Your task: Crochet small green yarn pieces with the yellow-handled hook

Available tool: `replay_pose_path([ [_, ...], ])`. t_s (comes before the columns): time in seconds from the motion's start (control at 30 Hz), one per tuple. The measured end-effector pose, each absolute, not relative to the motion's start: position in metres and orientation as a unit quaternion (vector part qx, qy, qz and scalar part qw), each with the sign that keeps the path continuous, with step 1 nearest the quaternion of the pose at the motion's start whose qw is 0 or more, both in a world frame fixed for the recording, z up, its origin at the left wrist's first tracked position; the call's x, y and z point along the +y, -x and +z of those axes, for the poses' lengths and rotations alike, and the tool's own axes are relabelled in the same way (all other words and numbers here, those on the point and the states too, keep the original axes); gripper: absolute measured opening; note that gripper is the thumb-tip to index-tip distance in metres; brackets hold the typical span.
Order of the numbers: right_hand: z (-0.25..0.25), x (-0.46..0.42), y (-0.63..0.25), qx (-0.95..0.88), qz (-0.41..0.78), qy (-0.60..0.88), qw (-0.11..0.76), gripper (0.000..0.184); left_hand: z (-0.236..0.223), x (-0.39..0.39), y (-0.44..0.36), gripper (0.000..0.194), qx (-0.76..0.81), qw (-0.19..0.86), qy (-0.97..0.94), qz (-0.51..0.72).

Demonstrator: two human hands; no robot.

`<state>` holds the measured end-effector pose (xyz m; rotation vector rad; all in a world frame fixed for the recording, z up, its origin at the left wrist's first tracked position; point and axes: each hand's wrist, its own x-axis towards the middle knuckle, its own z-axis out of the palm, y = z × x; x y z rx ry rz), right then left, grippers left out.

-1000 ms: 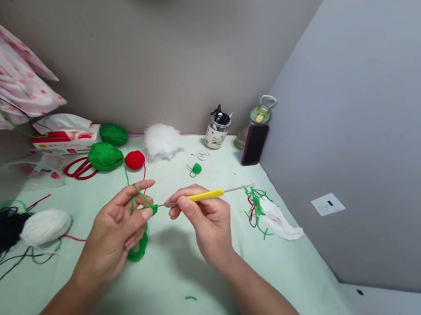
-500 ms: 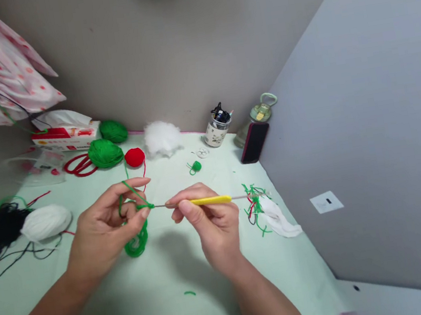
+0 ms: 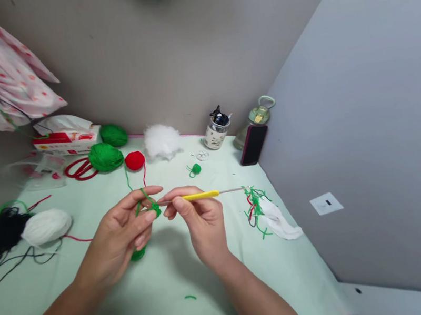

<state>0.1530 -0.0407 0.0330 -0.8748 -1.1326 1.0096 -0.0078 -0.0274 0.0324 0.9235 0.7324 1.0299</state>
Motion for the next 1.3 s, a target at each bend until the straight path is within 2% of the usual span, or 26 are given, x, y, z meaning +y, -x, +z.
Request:
replay_pose_path([
  [0.47, 0.0324, -0.0417, -0.1542, -0.472, 0.45, 0.371, 0.661, 0.018, 0.0318, -0.026, 0.0092, 0.032, 0.366, 0.688, -0.414, 0.471],
  [0.8, 0.0322, -0.0485, -0.1482, -0.585, 0.265, 0.396, 0.656, 0.02, 0.035, -0.0274, 0.0063, 0.027, 0.346, 0.708, -0.399, 0.468],
  [1.1, 0.0299, -0.0434, -0.1484, -0.484, 0.42, 0.362, 0.677, 0.017, 0.0368, -0.026, 0.0049, 0.013, 0.323, 0.742, -0.378, 0.45],
  [1.3, 0.0315, -0.0429, -0.1507, -0.457, 0.444, 0.36, 0.681, 0.021, 0.0361, -0.026, 0.0055, 0.012, 0.32, 0.745, -0.377, 0.448],
])
